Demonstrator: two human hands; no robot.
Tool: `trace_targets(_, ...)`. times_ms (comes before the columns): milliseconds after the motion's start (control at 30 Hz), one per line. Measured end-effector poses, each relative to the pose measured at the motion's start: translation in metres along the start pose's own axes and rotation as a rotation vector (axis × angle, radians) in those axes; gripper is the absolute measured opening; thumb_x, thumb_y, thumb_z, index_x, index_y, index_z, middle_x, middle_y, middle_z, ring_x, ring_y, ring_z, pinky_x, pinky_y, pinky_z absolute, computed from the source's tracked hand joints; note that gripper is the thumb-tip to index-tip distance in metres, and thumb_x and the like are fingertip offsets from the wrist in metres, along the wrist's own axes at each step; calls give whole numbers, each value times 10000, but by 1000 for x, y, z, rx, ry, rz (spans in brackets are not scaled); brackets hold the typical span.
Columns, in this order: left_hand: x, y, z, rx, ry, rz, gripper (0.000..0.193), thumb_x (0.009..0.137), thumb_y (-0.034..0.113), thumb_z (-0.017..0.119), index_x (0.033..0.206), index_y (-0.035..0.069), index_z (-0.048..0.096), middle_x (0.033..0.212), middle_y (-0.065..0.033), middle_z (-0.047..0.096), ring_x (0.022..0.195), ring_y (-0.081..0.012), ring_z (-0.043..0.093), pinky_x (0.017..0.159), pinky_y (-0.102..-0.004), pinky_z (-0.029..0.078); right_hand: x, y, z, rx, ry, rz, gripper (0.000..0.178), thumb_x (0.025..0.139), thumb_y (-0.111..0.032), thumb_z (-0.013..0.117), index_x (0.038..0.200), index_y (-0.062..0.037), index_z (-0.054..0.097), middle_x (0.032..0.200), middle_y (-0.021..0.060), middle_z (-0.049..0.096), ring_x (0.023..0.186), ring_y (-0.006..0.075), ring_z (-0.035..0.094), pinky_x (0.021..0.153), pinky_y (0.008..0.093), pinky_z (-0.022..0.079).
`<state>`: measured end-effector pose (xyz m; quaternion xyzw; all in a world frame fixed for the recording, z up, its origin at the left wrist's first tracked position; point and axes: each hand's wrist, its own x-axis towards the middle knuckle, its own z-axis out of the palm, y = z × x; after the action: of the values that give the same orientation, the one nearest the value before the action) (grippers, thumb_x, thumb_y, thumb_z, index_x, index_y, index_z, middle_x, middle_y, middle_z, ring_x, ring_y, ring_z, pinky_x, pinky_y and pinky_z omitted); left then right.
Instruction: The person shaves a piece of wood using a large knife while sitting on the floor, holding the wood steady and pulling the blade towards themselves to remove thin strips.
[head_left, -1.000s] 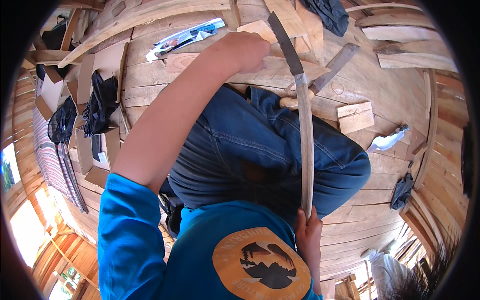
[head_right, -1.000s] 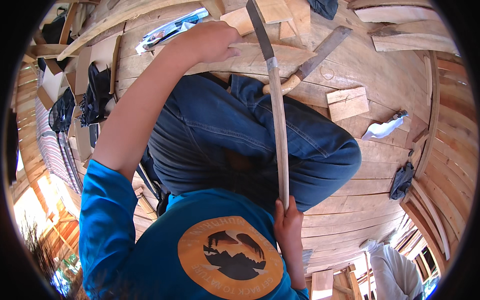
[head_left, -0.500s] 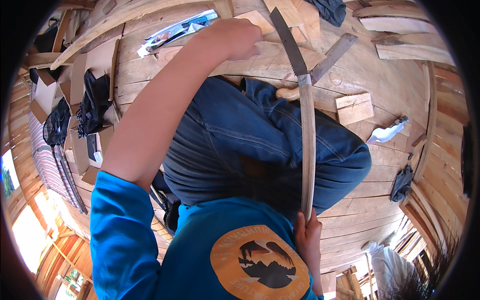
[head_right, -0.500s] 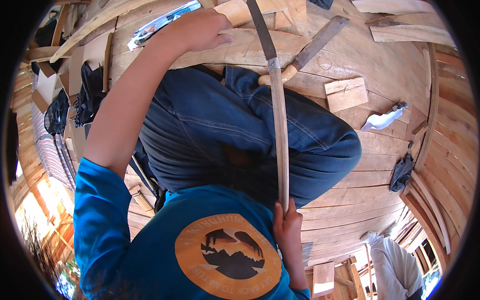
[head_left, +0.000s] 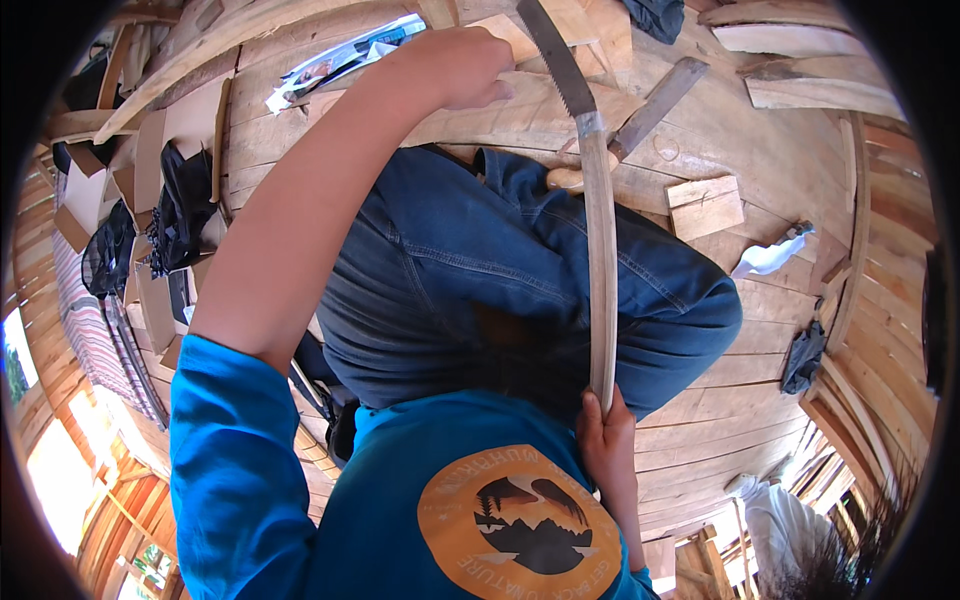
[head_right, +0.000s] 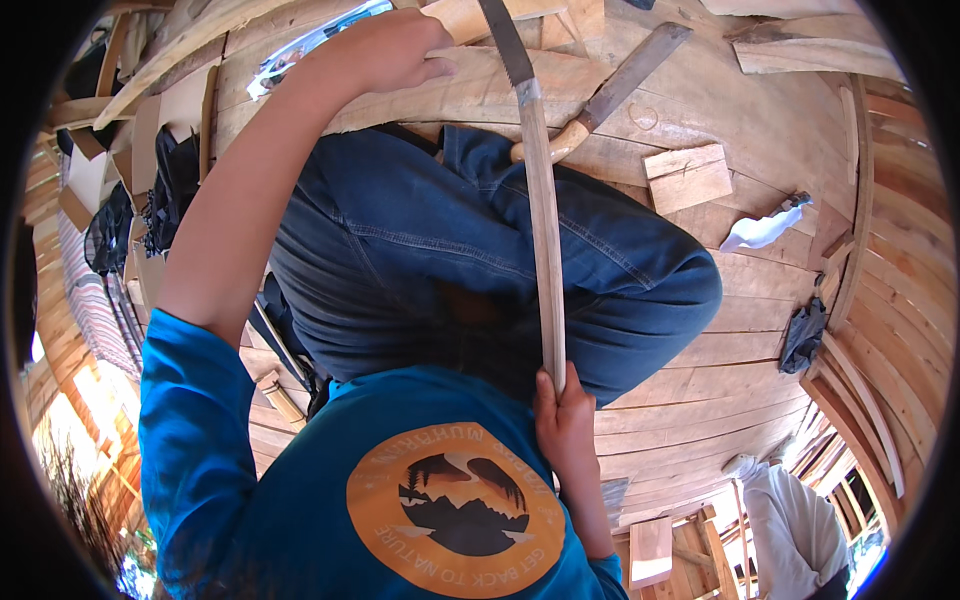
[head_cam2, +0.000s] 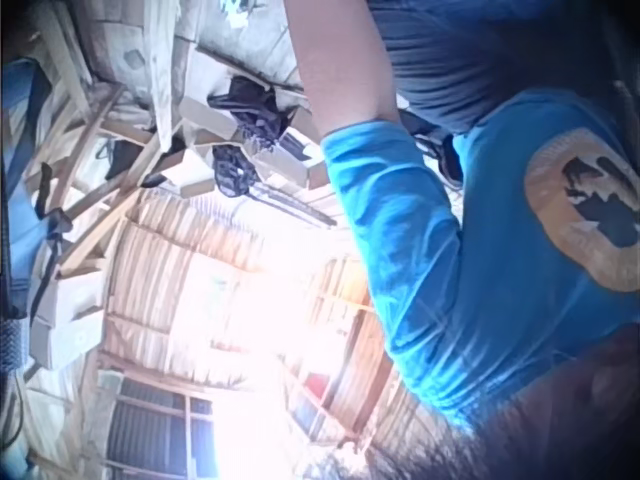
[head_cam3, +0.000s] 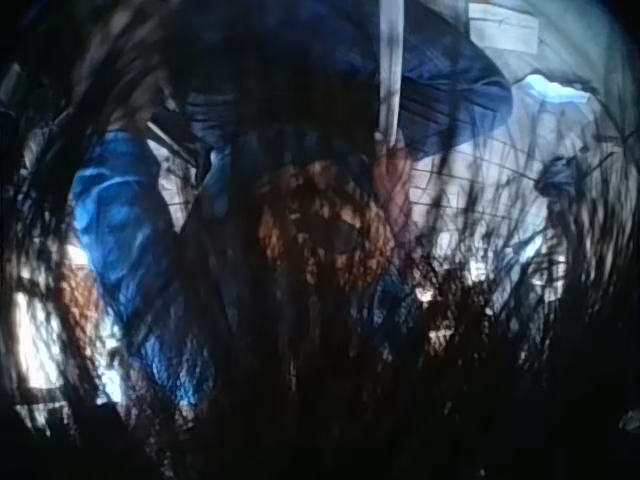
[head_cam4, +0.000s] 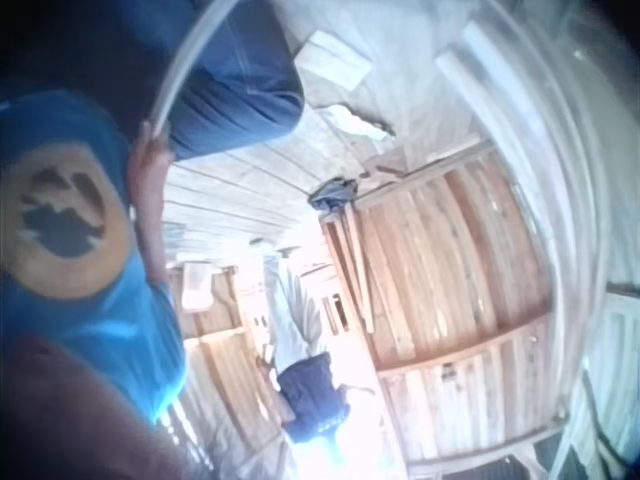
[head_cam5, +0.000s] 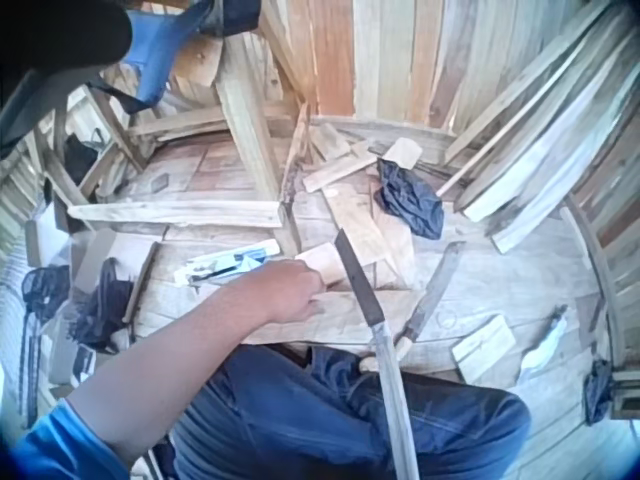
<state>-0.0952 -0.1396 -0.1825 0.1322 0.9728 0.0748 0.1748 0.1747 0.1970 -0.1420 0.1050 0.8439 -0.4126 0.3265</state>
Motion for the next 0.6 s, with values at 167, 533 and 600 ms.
trace_targets(167,5,-5,5,37,-55,-16,328,923,328,659,1142,90,710,1039,-149,718,984,-331,694,849,-456,553,-2,-14,-2,32,-23,40,224,1036,-199,523,974,8,582,565,93,556,487,207,597,479,336,434)
trace_targets(533,6,-1,11,16,24,-7,350,929,342,651,1206,134,701,1115,-142,708,1057,-315,679,900,-449,543,9,-16,-4,49,-49,50,212,1035,-187,528,976,15,555,572,112,551,468,212,564,473,345,420)
trace_targets(600,2,7,5,29,40,-21,349,934,344,645,1210,139,701,1133,-137,704,1061,-310,680,902,-450,545,-8,-10,-10,43,-22,59,216,1036,-194,526,1006,15,569,566,105,547,477,200,570,478,330,428)
